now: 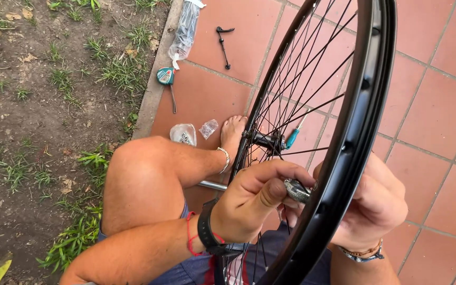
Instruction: The person is sitting on a tiled floor, working on a bicycle wheel. They use a small metal tool to tighten the spokes of the wheel, rotating the wheel to access different sections.
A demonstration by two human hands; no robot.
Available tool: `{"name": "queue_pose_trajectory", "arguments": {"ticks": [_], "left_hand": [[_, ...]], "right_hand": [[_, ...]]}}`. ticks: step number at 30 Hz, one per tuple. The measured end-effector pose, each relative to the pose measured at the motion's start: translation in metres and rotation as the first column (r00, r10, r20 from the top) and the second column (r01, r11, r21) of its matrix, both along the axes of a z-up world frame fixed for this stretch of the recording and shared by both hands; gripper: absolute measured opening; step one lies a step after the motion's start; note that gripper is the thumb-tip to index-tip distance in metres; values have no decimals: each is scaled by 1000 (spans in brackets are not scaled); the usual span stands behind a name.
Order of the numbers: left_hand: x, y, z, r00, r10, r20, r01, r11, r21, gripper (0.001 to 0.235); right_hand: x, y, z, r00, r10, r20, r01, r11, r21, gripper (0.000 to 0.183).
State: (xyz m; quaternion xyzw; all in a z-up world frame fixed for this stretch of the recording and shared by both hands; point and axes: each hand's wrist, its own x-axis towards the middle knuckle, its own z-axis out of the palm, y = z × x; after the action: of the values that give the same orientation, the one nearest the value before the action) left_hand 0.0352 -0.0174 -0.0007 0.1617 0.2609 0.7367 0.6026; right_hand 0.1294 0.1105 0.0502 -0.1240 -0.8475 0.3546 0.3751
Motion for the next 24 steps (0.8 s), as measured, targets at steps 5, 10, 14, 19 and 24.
{"name": "queue_pose_trajectory", "arguments": {"ticks": [5, 10, 14, 19, 24], "left_hand": [[2, 4, 3, 995, 26, 91, -23, 999, -36, 45], [-18, 8, 21, 997, 3, -74, -24, 960, -278, 53], [-14, 7, 18, 1000, 4, 12, -1, 978, -209, 58], [-1, 0, 2, 990, 6, 138, -13, 999, 46, 60], [-5, 3, -9, 995, 20, -93, -18, 1000, 23, 52]], "right_hand": [[15, 4, -5, 993, 67, 96, -61, 996, -62, 32], [2, 5, 7, 928, 346, 136, -313, 925, -214, 20], [10, -3, 1, 973, 93, 213, -59, 985, -162, 41], [-5, -1, 2, 992, 124, -8, -122, 959, -258, 46], [-13, -1, 14, 1000, 22, -21, -24, 994, -106, 41]]}}
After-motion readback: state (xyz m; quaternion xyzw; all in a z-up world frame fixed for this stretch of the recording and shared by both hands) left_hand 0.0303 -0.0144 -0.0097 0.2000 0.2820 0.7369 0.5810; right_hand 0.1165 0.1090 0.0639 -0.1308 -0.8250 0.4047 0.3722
